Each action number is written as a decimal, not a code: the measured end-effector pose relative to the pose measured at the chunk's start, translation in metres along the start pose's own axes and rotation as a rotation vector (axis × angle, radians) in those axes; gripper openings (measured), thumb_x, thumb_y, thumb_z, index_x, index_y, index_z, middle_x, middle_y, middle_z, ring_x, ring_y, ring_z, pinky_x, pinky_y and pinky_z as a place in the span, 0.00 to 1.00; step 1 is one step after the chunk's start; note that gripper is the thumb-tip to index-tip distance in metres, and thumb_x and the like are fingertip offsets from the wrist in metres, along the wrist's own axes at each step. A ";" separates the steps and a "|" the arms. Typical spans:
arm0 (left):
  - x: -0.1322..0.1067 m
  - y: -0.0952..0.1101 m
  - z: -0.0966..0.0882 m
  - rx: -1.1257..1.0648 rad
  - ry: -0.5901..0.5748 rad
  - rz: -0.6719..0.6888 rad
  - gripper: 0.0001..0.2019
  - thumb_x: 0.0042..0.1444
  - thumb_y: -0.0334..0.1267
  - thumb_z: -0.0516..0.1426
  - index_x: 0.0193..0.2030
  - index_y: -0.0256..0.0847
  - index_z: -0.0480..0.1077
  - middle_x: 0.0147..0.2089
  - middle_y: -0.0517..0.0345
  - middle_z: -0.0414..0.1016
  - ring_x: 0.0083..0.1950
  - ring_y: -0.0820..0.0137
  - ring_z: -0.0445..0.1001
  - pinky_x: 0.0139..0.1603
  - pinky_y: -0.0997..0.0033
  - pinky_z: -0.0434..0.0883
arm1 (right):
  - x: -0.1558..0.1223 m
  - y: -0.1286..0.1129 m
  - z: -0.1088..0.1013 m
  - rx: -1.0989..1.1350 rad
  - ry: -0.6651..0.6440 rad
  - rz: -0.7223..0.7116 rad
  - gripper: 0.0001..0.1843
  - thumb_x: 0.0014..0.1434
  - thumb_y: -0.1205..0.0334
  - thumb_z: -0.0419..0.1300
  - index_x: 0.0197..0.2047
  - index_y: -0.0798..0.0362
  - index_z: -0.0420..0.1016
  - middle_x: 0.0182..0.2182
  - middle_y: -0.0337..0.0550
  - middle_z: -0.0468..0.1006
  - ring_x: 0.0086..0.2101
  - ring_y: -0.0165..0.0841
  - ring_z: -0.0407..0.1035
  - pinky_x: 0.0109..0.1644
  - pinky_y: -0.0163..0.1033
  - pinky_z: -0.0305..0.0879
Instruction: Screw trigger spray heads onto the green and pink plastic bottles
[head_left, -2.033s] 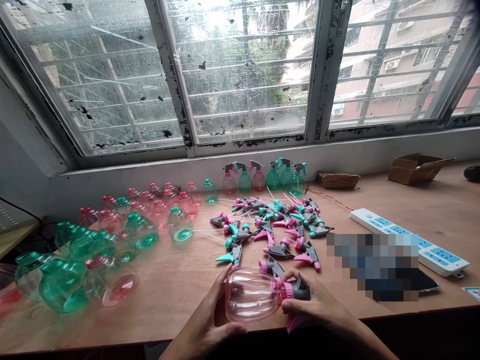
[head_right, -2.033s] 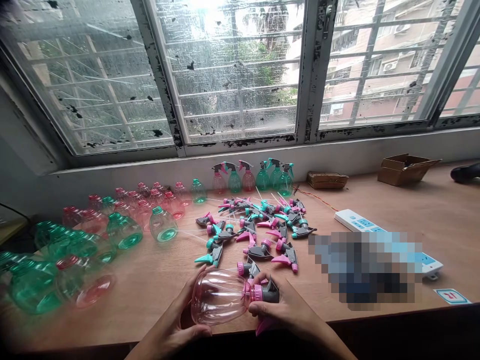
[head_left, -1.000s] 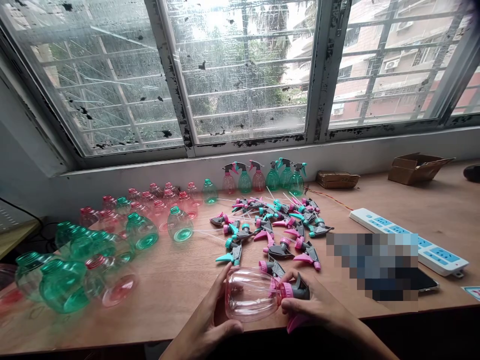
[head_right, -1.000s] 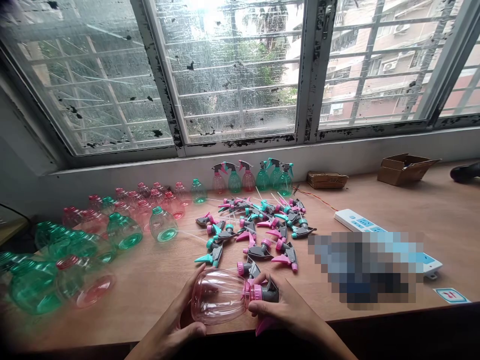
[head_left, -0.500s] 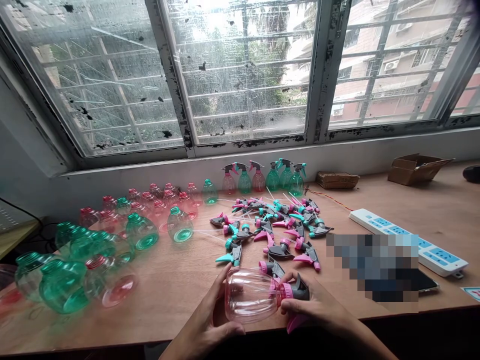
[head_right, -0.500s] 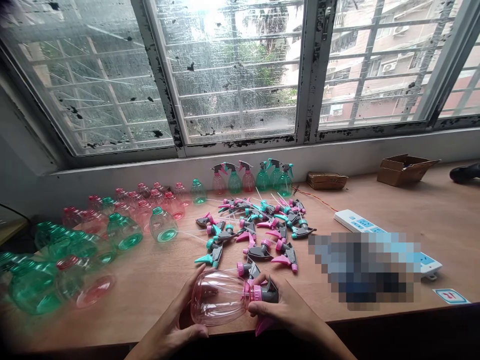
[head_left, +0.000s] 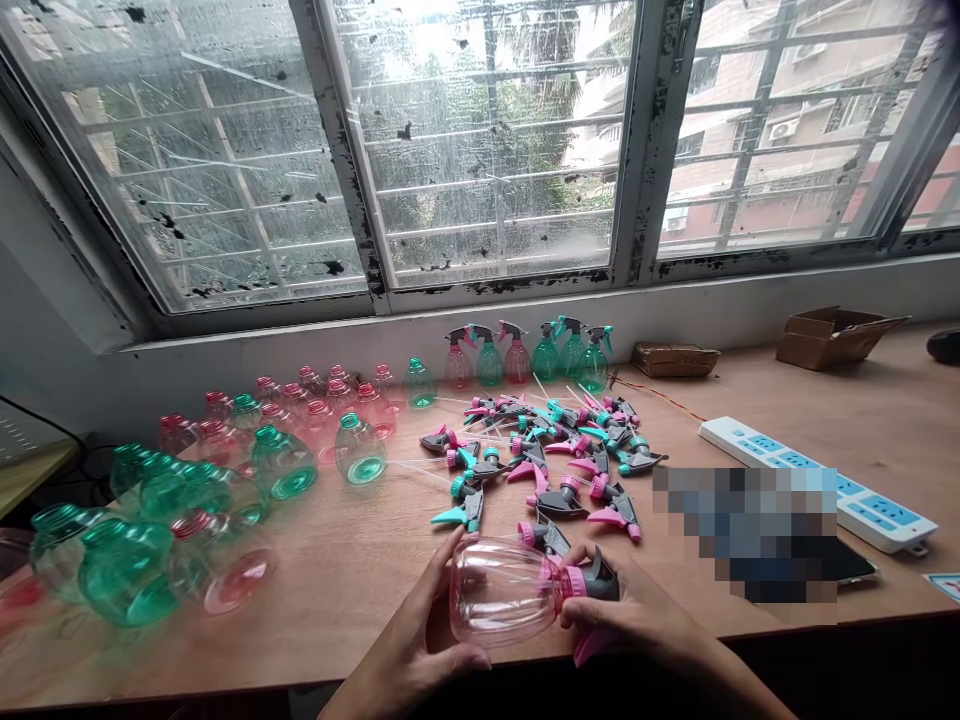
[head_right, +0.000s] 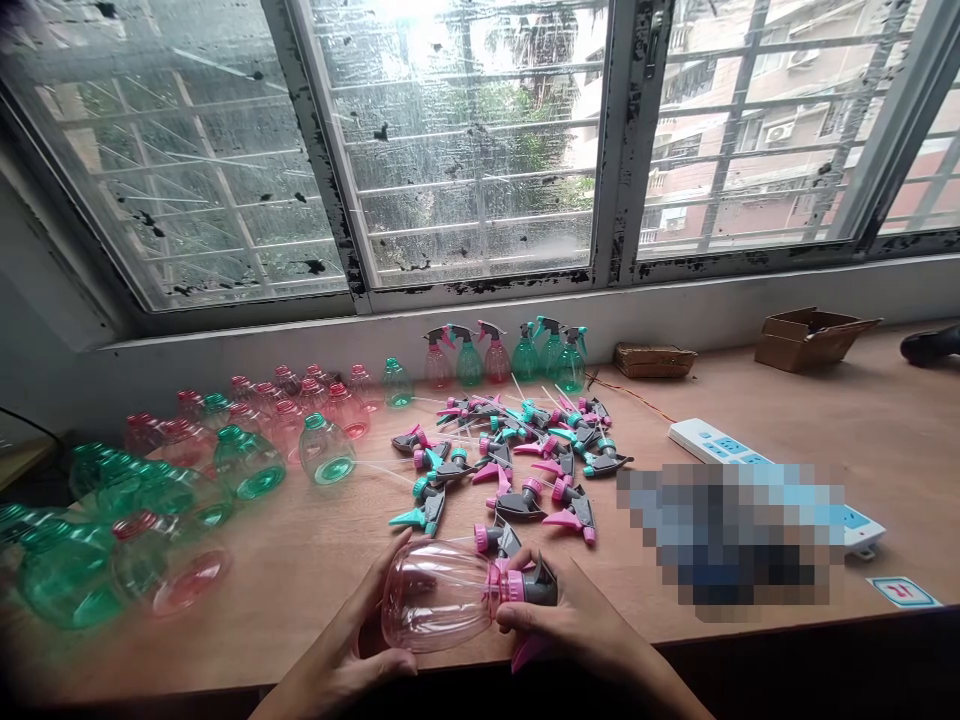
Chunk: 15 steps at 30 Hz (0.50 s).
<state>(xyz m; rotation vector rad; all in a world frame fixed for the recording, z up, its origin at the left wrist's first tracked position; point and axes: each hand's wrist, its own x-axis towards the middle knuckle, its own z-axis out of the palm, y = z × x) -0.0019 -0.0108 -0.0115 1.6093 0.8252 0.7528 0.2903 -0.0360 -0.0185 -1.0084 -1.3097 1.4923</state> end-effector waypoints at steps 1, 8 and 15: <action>0.000 0.000 0.000 -0.004 0.000 -0.001 0.48 0.52 0.45 0.71 0.74 0.61 0.49 0.77 0.59 0.49 0.75 0.50 0.51 0.73 0.54 0.57 | 0.000 0.000 0.000 0.003 -0.003 -0.001 0.18 0.54 0.55 0.74 0.41 0.53 0.72 0.32 0.40 0.86 0.36 0.40 0.79 0.45 0.43 0.71; 0.001 0.002 0.000 0.016 0.000 -0.010 0.48 0.52 0.39 0.71 0.74 0.61 0.50 0.77 0.60 0.51 0.75 0.52 0.52 0.74 0.55 0.56 | 0.000 -0.001 0.000 -0.033 -0.012 -0.010 0.17 0.55 0.55 0.73 0.41 0.53 0.72 0.32 0.41 0.85 0.36 0.41 0.78 0.46 0.45 0.71; 0.001 0.000 -0.001 -0.018 0.003 -0.018 0.48 0.51 0.36 0.71 0.73 0.61 0.52 0.76 0.61 0.52 0.74 0.51 0.52 0.73 0.54 0.58 | 0.000 -0.001 0.001 -0.022 -0.007 0.011 0.18 0.55 0.56 0.73 0.41 0.53 0.71 0.32 0.41 0.86 0.35 0.40 0.78 0.44 0.44 0.70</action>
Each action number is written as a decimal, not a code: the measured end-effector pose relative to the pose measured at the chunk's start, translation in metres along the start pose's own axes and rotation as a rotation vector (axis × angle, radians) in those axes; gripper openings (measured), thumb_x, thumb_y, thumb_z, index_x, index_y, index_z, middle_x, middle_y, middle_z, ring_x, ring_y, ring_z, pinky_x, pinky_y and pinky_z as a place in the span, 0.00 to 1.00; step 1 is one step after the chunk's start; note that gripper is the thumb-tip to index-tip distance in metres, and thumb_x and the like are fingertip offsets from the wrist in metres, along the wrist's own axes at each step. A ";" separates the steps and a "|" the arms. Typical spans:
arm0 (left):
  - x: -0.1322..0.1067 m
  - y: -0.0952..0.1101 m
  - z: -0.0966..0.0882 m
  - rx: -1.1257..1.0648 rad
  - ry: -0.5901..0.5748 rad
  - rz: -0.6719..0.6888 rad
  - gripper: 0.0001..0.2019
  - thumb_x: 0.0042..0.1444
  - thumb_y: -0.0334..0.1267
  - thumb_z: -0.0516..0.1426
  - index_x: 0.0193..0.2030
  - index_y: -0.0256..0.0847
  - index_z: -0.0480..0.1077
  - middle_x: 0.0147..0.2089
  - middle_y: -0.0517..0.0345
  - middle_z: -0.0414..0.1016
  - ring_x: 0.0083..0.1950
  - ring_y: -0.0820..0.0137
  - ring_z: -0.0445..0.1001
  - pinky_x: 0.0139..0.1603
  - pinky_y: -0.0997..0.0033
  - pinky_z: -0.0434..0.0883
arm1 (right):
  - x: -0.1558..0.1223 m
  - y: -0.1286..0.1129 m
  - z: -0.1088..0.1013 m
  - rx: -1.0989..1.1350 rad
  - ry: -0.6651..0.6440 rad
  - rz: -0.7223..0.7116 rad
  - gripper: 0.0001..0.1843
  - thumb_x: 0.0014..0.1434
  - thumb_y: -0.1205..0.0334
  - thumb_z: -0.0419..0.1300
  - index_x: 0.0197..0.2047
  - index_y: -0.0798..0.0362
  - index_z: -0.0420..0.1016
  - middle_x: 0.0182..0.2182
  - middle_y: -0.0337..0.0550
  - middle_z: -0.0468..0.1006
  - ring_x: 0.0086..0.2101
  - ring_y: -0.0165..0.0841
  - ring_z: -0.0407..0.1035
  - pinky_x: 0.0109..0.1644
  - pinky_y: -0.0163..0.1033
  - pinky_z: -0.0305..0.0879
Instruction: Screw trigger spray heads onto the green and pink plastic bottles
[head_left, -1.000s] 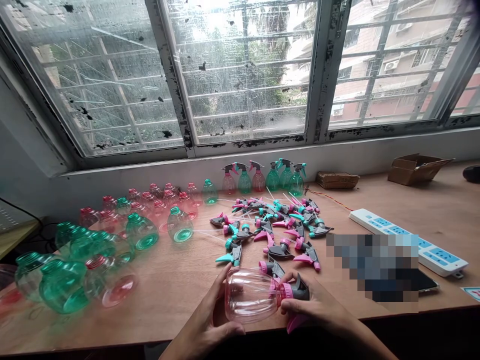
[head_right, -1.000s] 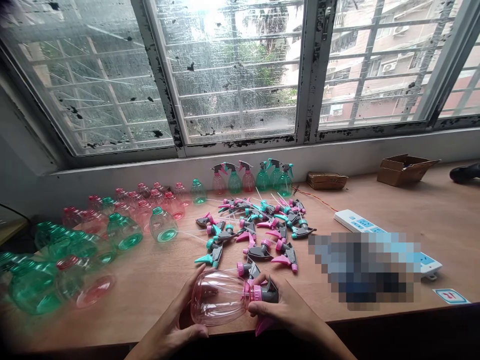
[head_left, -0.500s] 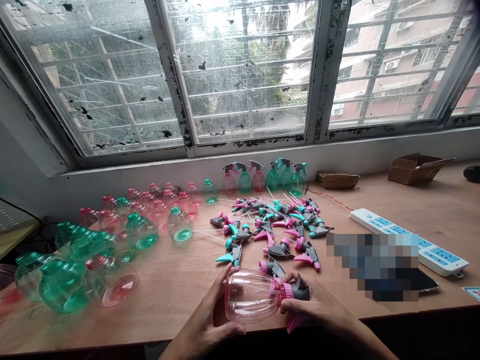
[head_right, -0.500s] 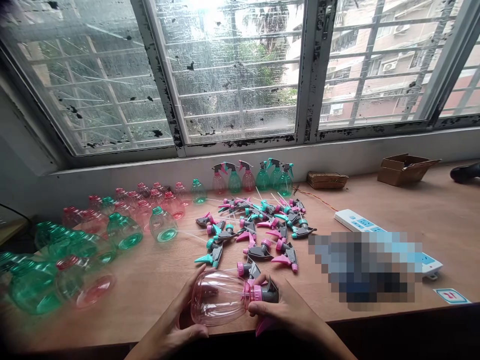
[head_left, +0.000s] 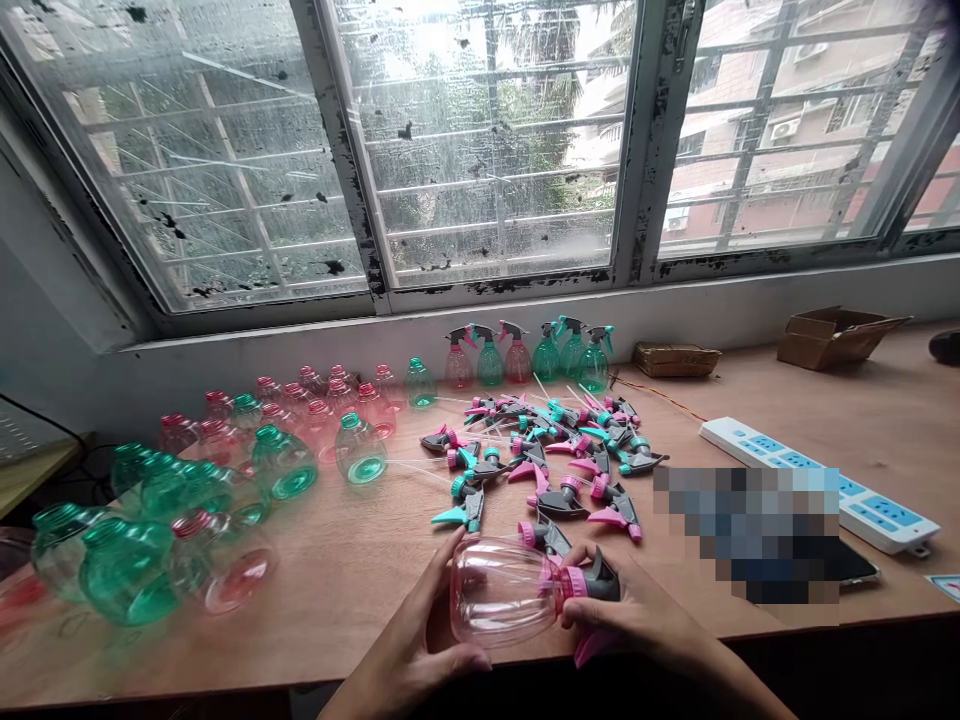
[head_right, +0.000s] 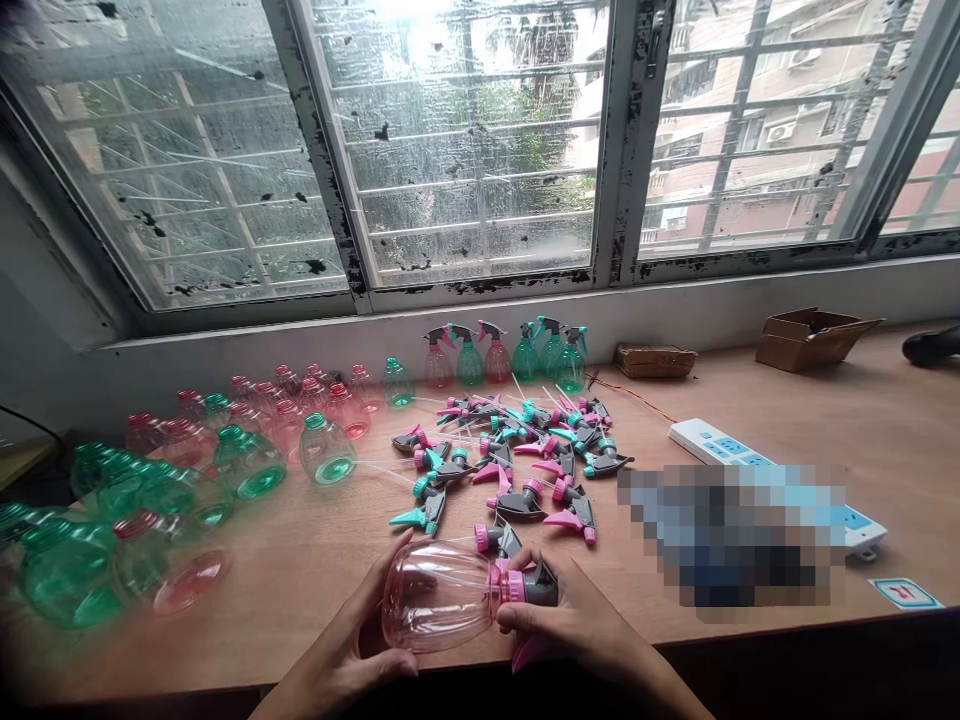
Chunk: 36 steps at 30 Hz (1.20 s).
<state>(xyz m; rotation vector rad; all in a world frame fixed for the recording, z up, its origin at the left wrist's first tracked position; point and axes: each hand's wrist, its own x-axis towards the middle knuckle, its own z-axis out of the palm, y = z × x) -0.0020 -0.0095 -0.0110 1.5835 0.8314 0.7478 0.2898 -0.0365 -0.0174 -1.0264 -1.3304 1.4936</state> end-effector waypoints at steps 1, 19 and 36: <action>0.000 0.000 0.000 -0.005 -0.001 0.002 0.47 0.51 0.37 0.71 0.73 0.61 0.52 0.76 0.60 0.53 0.74 0.51 0.52 0.73 0.54 0.58 | 0.000 0.000 0.000 0.004 0.000 0.003 0.18 0.55 0.55 0.73 0.41 0.53 0.71 0.32 0.41 0.86 0.35 0.40 0.78 0.44 0.43 0.70; 0.000 0.001 -0.001 0.051 0.003 0.023 0.47 0.50 0.38 0.73 0.72 0.59 0.54 0.74 0.56 0.57 0.76 0.50 0.50 0.74 0.53 0.58 | 0.004 0.009 -0.003 0.039 -0.005 -0.017 0.18 0.55 0.57 0.74 0.41 0.53 0.71 0.32 0.40 0.86 0.35 0.38 0.78 0.43 0.41 0.70; 0.003 0.000 -0.001 0.060 -0.001 0.058 0.47 0.48 0.40 0.74 0.72 0.57 0.55 0.76 0.52 0.56 0.78 0.48 0.47 0.76 0.46 0.53 | 0.003 0.009 -0.002 0.020 -0.005 -0.010 0.18 0.55 0.55 0.74 0.39 0.53 0.71 0.32 0.41 0.86 0.35 0.40 0.79 0.44 0.43 0.72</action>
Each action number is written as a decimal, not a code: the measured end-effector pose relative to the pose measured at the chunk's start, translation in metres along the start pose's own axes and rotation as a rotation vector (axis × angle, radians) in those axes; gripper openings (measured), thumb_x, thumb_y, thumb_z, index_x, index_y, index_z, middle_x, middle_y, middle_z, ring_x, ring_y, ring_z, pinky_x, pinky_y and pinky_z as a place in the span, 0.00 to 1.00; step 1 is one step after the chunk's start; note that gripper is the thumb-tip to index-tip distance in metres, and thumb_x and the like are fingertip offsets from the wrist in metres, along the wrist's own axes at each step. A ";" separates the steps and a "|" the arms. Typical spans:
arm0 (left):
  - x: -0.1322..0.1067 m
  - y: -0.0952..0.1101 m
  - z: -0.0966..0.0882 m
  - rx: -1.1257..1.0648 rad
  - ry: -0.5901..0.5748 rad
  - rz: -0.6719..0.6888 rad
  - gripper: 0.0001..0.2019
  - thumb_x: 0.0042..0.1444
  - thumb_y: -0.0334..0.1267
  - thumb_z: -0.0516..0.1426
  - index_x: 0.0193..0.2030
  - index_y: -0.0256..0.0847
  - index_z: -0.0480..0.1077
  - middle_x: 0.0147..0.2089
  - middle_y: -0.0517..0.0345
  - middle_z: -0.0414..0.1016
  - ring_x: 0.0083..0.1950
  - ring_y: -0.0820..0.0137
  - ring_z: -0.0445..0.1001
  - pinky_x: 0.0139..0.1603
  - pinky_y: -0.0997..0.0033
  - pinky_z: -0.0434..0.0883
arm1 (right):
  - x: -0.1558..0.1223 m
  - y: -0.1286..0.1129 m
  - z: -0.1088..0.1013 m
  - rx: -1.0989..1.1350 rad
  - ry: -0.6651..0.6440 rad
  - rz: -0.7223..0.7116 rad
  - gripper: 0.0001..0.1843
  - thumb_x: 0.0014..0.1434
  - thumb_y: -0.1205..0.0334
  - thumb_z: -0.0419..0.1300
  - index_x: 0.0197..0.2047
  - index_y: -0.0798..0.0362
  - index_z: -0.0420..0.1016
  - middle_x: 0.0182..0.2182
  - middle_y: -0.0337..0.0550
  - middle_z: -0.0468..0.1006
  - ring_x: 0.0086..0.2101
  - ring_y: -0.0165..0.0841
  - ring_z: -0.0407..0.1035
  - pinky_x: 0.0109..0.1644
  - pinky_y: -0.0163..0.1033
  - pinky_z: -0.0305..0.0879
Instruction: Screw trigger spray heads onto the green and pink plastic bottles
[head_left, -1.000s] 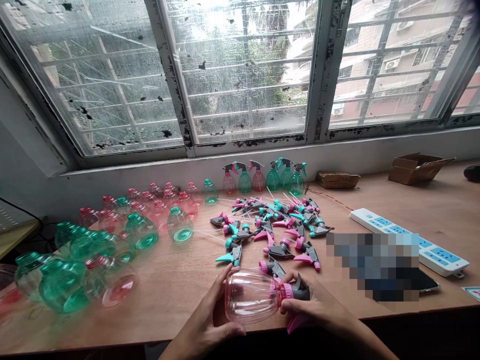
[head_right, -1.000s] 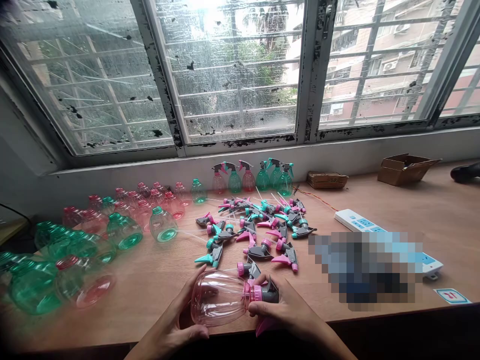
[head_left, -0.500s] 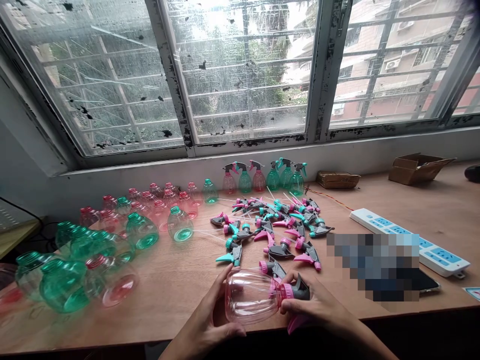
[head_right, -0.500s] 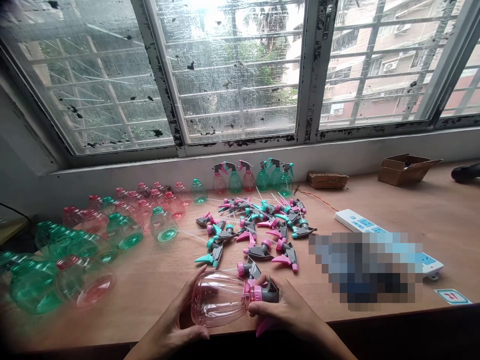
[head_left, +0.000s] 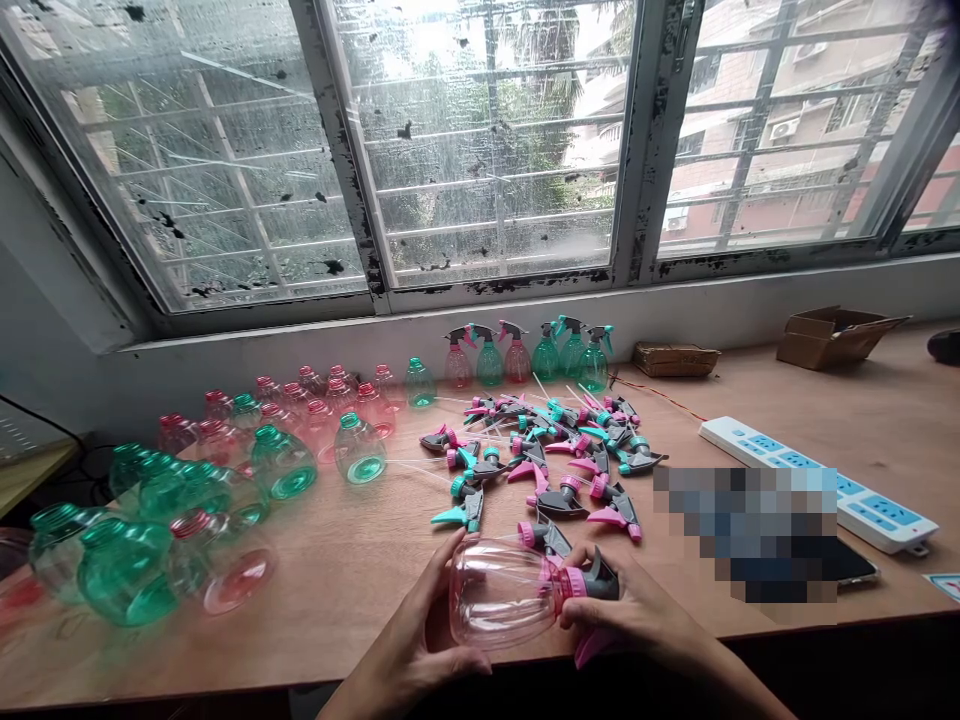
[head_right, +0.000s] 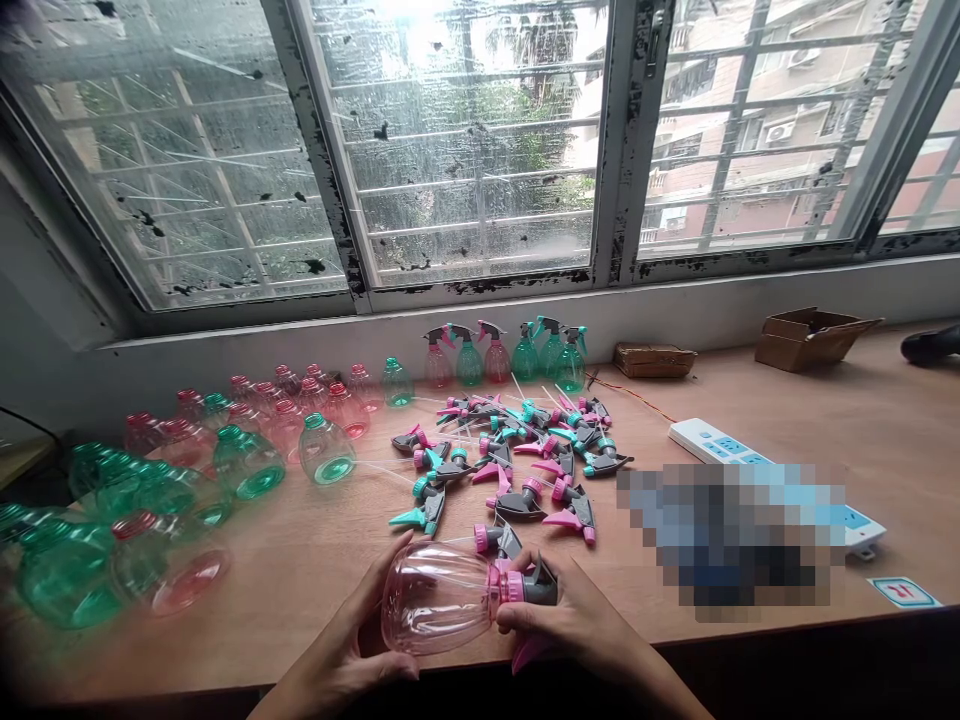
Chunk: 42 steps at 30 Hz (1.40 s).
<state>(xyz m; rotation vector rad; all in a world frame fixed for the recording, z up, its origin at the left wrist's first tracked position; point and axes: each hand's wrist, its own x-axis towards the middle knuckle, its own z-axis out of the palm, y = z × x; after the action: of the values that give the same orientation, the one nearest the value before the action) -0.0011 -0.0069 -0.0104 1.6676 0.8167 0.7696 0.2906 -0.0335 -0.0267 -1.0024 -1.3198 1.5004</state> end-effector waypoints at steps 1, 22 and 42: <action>0.000 -0.001 0.000 0.005 0.003 0.001 0.48 0.48 0.40 0.74 0.72 0.57 0.55 0.76 0.52 0.55 0.78 0.47 0.46 0.76 0.45 0.52 | -0.001 -0.001 0.000 -0.001 0.003 0.001 0.18 0.55 0.55 0.74 0.39 0.53 0.71 0.32 0.41 0.86 0.35 0.40 0.79 0.44 0.43 0.72; -0.001 -0.010 -0.002 0.098 0.030 0.005 0.49 0.50 0.41 0.73 0.73 0.57 0.52 0.78 0.54 0.51 0.78 0.49 0.45 0.77 0.47 0.48 | -0.002 -0.006 0.005 -0.027 0.058 -0.018 0.19 0.54 0.51 0.73 0.37 0.53 0.71 0.28 0.43 0.85 0.32 0.40 0.78 0.40 0.42 0.71; -0.001 -0.021 -0.004 0.248 0.033 0.146 0.44 0.54 0.42 0.70 0.73 0.60 0.52 0.75 0.53 0.57 0.73 0.45 0.58 0.76 0.47 0.53 | -0.004 -0.006 0.005 -0.148 0.150 0.002 0.23 0.52 0.43 0.72 0.36 0.52 0.71 0.23 0.35 0.79 0.27 0.37 0.73 0.33 0.38 0.66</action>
<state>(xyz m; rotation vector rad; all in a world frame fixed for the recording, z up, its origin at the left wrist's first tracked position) -0.0078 -0.0021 -0.0299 1.9574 0.8469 0.8236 0.2877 -0.0383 -0.0196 -1.1873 -1.3365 1.3166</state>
